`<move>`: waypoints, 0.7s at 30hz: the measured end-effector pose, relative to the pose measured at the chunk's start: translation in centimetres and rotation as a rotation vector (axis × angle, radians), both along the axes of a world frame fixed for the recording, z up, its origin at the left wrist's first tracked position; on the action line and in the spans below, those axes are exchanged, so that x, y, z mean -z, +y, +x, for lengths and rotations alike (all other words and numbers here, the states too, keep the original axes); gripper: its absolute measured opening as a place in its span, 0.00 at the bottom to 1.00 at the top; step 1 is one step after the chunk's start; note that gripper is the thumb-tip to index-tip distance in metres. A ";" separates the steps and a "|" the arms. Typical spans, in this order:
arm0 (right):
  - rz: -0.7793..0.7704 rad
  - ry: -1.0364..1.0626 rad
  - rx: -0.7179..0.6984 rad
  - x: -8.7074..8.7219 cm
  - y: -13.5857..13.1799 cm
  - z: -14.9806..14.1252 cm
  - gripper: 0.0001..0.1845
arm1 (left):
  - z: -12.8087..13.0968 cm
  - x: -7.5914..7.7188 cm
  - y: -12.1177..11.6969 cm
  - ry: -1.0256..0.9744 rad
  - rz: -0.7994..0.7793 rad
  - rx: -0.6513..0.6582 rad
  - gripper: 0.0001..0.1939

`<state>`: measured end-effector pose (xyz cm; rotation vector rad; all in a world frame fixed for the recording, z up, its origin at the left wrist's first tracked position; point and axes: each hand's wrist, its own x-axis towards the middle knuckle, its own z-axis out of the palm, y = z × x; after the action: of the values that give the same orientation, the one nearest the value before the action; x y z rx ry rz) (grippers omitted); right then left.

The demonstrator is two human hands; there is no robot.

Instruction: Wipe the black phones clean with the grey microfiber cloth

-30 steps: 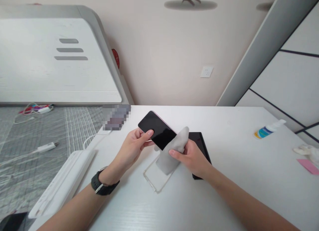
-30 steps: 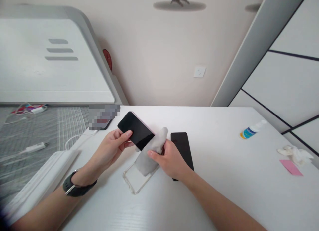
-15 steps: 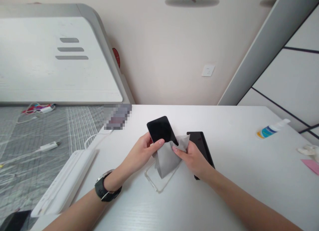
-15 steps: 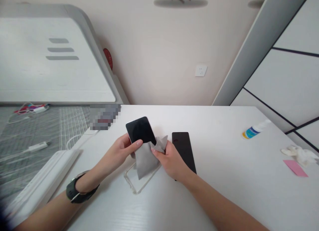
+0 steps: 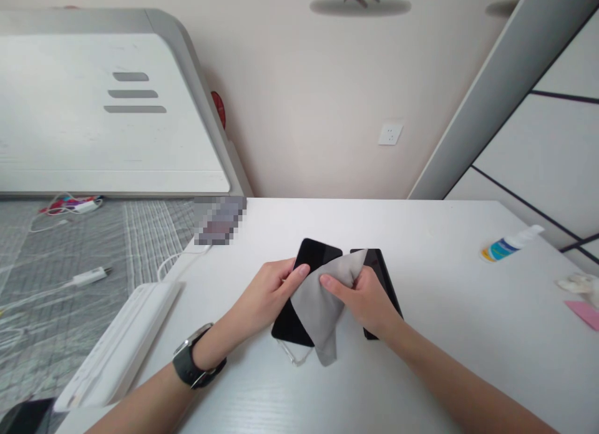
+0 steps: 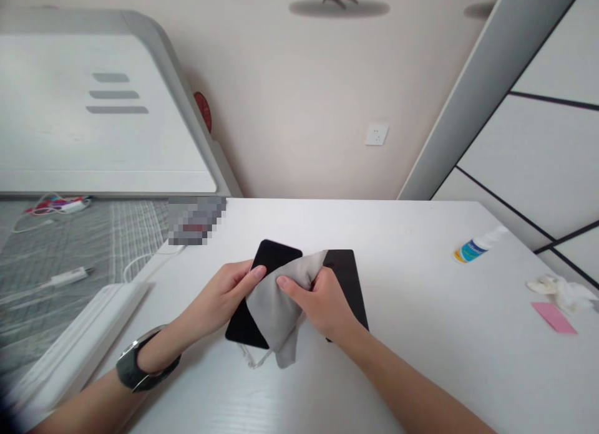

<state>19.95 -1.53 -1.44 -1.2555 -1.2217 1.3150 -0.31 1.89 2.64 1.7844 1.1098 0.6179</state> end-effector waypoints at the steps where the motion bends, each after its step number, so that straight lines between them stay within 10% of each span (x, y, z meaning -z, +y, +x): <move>1: -0.004 0.010 0.015 0.0 0.0 0.0 0.22 | 0.0 0.0 0.0 0.015 0.001 0.020 0.25; 11: 0.082 0.273 0.244 0.5 0.8 0.0 0.21 | 0.0 0.0 0.3 -0.171 -0.250 0.060 0.16; 21: 0.049 0.107 0.212 -0.8 1.9 2.6 0.20 | -1.3 -0.9 1.4 -0.150 -0.130 0.104 0.14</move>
<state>22.56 0.35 -0.68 -1.2277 -1.0106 1.1756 -1.66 3.33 3.55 1.6448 0.9286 0.5938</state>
